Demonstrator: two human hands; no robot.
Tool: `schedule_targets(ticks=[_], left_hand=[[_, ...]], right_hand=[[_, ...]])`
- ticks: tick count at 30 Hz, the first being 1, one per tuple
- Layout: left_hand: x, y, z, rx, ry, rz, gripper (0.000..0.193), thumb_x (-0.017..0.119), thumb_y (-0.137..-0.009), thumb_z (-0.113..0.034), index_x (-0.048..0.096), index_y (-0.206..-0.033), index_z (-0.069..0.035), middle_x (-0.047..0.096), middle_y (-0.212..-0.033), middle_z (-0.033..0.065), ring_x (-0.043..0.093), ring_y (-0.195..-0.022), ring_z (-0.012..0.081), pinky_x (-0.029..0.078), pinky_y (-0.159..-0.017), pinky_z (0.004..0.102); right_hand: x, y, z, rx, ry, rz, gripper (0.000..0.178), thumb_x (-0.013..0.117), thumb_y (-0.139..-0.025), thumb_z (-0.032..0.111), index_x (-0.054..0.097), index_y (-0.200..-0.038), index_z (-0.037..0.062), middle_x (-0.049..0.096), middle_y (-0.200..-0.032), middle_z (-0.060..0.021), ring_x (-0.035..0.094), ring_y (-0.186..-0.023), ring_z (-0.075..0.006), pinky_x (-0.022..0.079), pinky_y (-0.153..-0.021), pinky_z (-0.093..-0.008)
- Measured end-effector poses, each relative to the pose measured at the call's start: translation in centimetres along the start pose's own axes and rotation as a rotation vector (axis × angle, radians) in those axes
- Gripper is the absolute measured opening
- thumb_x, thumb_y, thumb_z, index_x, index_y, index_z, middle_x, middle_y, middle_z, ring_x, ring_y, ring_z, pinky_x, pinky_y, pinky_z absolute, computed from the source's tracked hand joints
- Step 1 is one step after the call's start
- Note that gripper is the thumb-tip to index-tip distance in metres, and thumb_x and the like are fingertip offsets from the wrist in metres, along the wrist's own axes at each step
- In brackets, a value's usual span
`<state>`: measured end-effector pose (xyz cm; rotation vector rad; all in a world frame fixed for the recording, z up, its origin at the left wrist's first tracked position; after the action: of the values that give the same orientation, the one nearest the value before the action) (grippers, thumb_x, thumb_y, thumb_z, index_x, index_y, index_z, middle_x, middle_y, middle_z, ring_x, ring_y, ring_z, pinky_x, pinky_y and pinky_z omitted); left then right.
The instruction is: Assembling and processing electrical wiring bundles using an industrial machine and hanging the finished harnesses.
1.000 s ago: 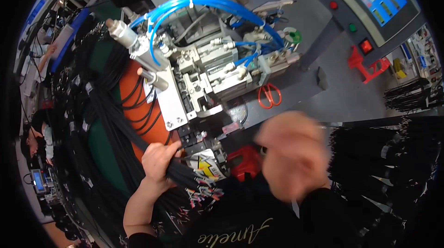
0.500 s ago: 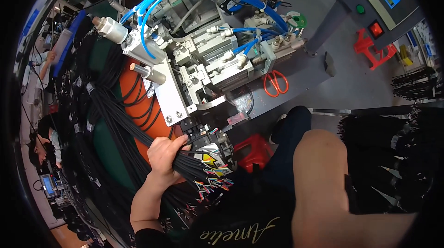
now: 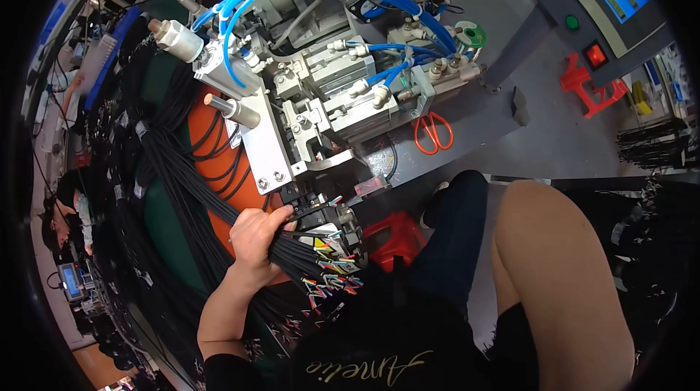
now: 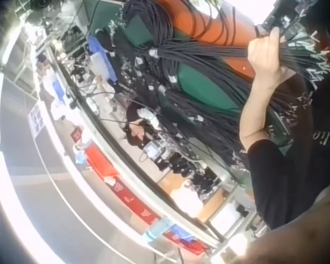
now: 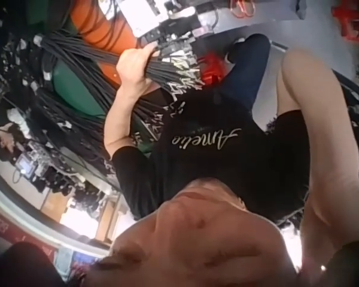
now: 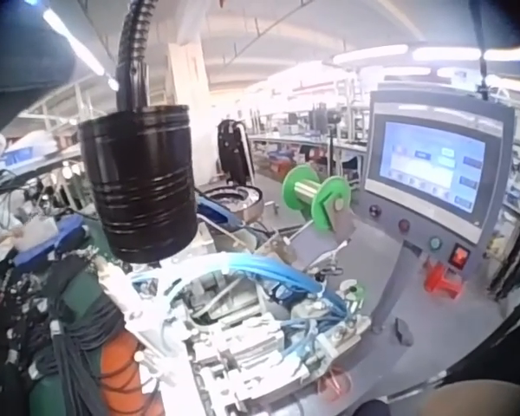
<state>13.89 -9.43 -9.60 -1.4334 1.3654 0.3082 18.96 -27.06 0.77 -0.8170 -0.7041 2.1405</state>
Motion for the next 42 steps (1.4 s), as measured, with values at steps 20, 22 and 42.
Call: schedule_targets(ticks=[20, 22, 42], left_hand=[[-1.1, -0.6, -1.2, -0.009, 0.082, 0.062, 0.045, 0.075, -0.072, -0.017, 0.061, -0.112, -0.001, 0.067, -0.086, 0.0054, 0.063, -0.07, 0.0245, 0.045, -0.066, 0.0354], [-0.7, -0.7, -1.1, -0.066, 0.099, 0.147, 0.046, 0.075, -0.071, -0.017, 0.061, -0.112, -0.001, 0.067, -0.086, 0.0055, 0.063, -0.07, 0.0244, 0.045, -0.066, 0.0352], [0.6, -2.0, -0.8, -0.123, 0.117, 0.075, 0.035, 0.075, -0.067, -0.013, 0.063, -0.097, -0.001, 0.063, -0.072, 0.0048, 0.06, -0.059, 0.0227, 0.039, -0.057, 0.0329]], right_hand=[[7.9, 7.2, -12.4, 0.875, -0.759, 0.015, 0.019, 0.053, -0.098, 0.003, 0.062, -0.113, -0.0024, 0.062, -0.086, -0.007, 0.059, -0.076, -0.0099, 0.048, -0.066, -0.0227], [8.3, 8.1, -13.1, 0.907, -0.831, -0.002, 0.017, 0.052, -0.098, 0.003, 0.063, -0.109, -0.0028, 0.063, -0.086, -0.0071, 0.059, -0.074, -0.0096, 0.048, -0.065, -0.0221], [7.5, 5.8, -12.1, 0.674, -0.494, -0.104, 0.027, 0.06, -0.096, 0.012, 0.058, -0.12, -0.0001, 0.062, -0.099, -0.0068, 0.06, -0.081, -0.009, 0.048, -0.072, -0.0207]])
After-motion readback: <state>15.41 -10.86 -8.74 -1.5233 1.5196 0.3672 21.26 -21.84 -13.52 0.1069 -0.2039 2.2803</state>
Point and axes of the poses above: each hand's wrist, its own y-axis away from the middle knuckle, its own x-axis out of the palm, z = x × y, the point moved 8 cm from there along -y, towards the middle knuckle
